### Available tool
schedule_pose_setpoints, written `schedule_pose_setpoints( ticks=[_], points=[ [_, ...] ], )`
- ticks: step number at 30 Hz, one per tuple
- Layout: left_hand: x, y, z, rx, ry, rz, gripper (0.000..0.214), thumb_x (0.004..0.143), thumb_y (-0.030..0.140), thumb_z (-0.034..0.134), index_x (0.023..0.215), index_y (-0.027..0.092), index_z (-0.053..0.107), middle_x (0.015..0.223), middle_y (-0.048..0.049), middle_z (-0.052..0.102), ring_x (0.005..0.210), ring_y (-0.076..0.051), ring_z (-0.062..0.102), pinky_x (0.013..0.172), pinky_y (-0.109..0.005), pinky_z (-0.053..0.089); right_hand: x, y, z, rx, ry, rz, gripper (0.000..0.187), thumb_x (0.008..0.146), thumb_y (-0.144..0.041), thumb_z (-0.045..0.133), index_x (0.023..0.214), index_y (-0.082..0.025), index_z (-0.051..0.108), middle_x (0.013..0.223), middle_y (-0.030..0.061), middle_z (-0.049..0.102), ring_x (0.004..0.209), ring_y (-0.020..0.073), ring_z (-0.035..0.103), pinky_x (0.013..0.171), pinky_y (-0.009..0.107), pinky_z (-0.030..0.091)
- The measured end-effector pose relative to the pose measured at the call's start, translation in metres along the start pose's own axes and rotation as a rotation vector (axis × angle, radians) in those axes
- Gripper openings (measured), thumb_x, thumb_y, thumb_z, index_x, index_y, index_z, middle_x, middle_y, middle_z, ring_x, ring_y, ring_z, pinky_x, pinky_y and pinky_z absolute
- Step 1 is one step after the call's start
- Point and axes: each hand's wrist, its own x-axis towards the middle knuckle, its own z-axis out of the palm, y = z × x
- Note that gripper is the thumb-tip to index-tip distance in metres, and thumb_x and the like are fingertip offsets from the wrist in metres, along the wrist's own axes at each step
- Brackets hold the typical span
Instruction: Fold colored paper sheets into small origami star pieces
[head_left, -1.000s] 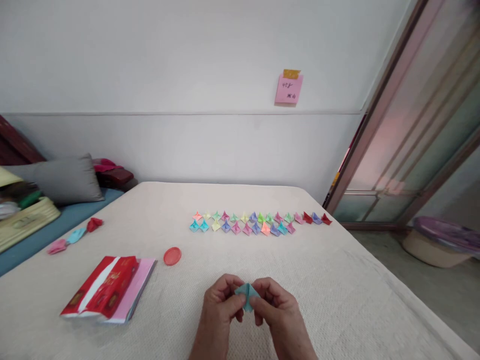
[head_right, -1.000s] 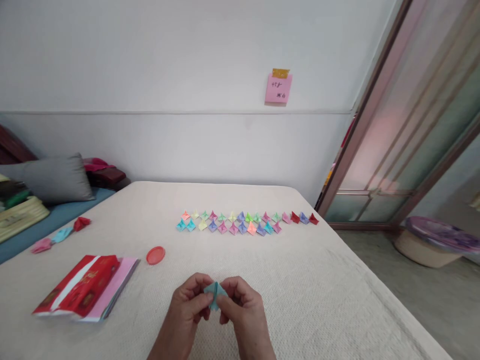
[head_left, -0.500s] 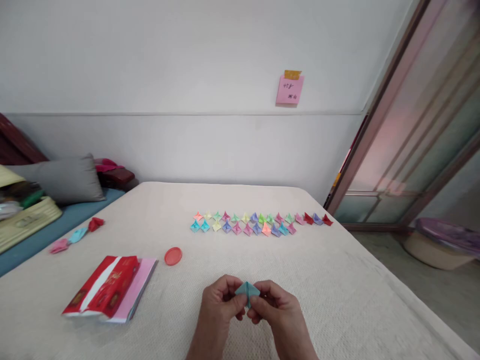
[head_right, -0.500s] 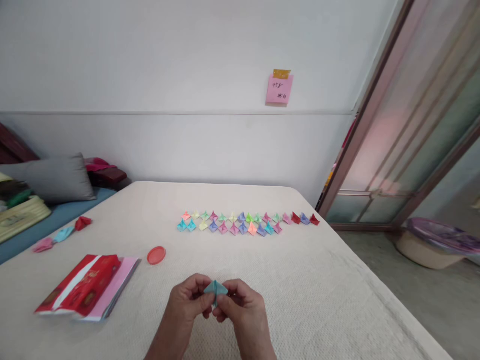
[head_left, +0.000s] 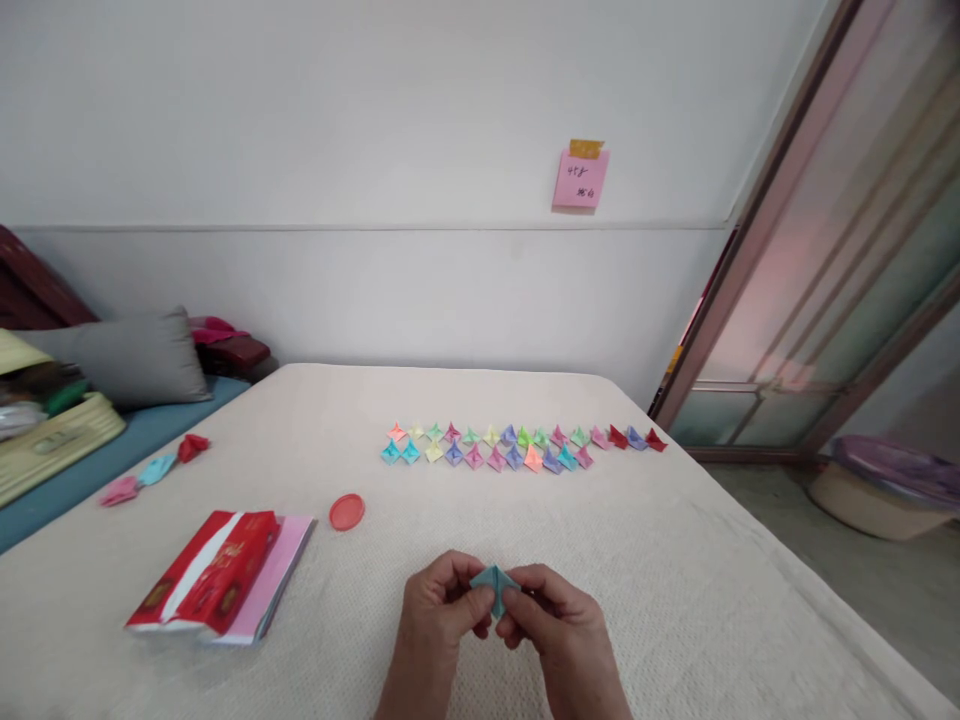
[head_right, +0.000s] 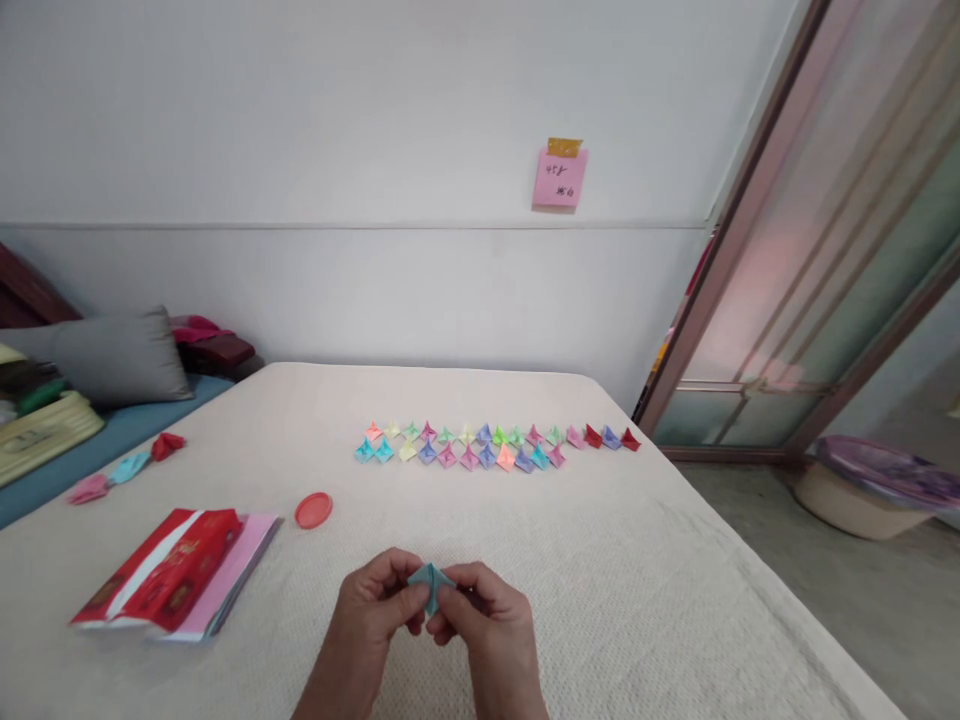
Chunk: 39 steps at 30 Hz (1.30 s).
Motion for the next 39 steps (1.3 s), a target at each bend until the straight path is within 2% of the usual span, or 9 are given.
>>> schedule_pose_setpoints(
  ticks=[4, 9, 13, 17, 22, 28, 33, 36, 39],
  points=[
    [-0.002, 0.001, 0.0, -0.031, -0.004, -0.032, 0.007, 0.064, 0.016, 0.071, 0.066, 0.014, 0.065, 0.051, 0.0035, 0.059, 0.043, -0.008, 0.047, 0.044, -0.021, 0.034, -0.003, 0.0, 0.002, -0.09, 0.011, -0.045, 0.012, 0.061, -0.026, 0.078, 0.06, -0.018, 0.069, 0.044, -0.0011, 0.06, 0.045, 0.0124, 0.051, 0.046, 0.024, 0.039],
    [-0.006, 0.004, 0.004, -0.128, 0.026, -0.056, 0.006, 0.061, 0.01, 0.069, 0.061, 0.015, 0.066, 0.048, 0.0049, 0.056, 0.043, -0.006, 0.043, 0.043, -0.019, 0.029, -0.004, 0.005, 0.002, -0.077, 0.028, -0.072, 0.003, 0.063, -0.019, 0.072, 0.062, -0.02, 0.07, 0.044, -0.0043, 0.055, 0.042, 0.0104, 0.048, 0.044, 0.023, 0.035],
    [-0.007, 0.006, 0.006, -0.156, 0.023, -0.03, 0.012, 0.058, 0.006, 0.068, 0.051, 0.016, 0.064, 0.046, 0.0051, 0.054, 0.045, -0.007, 0.041, 0.044, -0.019, 0.028, -0.002, 0.01, -0.002, -0.074, 0.02, -0.119, 0.011, 0.061, -0.014, 0.069, 0.053, -0.02, 0.065, 0.046, -0.0054, 0.05, 0.042, 0.0096, 0.046, 0.044, 0.023, 0.034],
    [-0.008, 0.007, 0.006, -0.111, -0.002, -0.006, 0.016, 0.058, 0.003, 0.065, 0.052, 0.017, 0.066, 0.048, 0.0046, 0.054, 0.047, -0.008, 0.042, 0.046, -0.021, 0.03, -0.003, 0.009, -0.004, -0.129, -0.003, -0.161, 0.015, 0.063, -0.012, 0.066, 0.051, -0.02, 0.061, 0.045, -0.0054, 0.049, 0.042, 0.0099, 0.046, 0.045, 0.023, 0.034],
    [-0.01, 0.004, 0.003, -0.068, -0.072, 0.05, 0.018, 0.069, 0.006, 0.061, 0.058, 0.018, 0.069, 0.055, 0.0025, 0.054, 0.054, -0.011, 0.047, 0.052, -0.024, 0.036, -0.006, 0.002, -0.004, -0.16, -0.007, -0.236, 0.017, 0.066, -0.011, 0.063, 0.052, -0.02, 0.063, 0.055, -0.004, 0.049, 0.046, 0.0099, 0.048, 0.045, 0.023, 0.036],
    [-0.01, 0.0, -0.002, 0.031, -0.116, 0.145, 0.022, 0.074, 0.005, 0.057, 0.061, 0.018, 0.067, 0.062, 0.0013, 0.053, 0.061, -0.013, 0.05, 0.06, -0.027, 0.039, -0.009, 0.001, -0.008, -0.287, -0.042, -0.436, 0.02, 0.072, -0.012, 0.062, 0.057, -0.024, 0.067, 0.063, -0.0013, 0.053, 0.05, 0.0125, 0.053, 0.048, 0.026, 0.039],
    [-0.009, 0.001, 0.002, 0.016, -0.202, 0.193, 0.007, 0.07, 0.013, 0.067, 0.067, 0.018, 0.064, 0.066, 0.0017, 0.053, 0.063, -0.013, 0.05, 0.057, -0.025, 0.038, -0.01, 0.001, -0.011, -0.415, -0.037, -0.568, 0.02, 0.076, -0.014, 0.061, 0.062, -0.025, 0.07, 0.066, 0.0007, 0.056, 0.053, 0.0141, 0.054, 0.048, 0.027, 0.04],
    [-0.008, 0.0, 0.006, -0.039, -0.165, 0.159, 0.014, 0.072, 0.021, 0.07, 0.07, 0.019, 0.057, 0.063, 0.0034, 0.052, 0.06, -0.012, 0.05, 0.056, -0.024, 0.039, -0.01, 0.001, -0.01, -0.421, -0.036, -0.563, 0.018, 0.076, -0.016, 0.062, 0.063, -0.025, 0.069, 0.066, 0.0009, 0.057, 0.055, 0.0148, 0.055, 0.05, 0.027, 0.042],
    [-0.009, 0.004, 0.006, -0.051, -0.115, 0.11, 0.02, 0.071, 0.021, 0.072, 0.075, 0.02, 0.052, 0.063, 0.005, 0.052, 0.058, -0.01, 0.048, 0.055, -0.023, 0.04, -0.012, 0.0, -0.009, -0.426, -0.086, -0.557, 0.017, 0.078, -0.019, 0.061, 0.064, -0.024, 0.069, 0.068, 0.0021, 0.058, 0.058, 0.016, 0.056, 0.052, 0.027, 0.043]
  ],
)
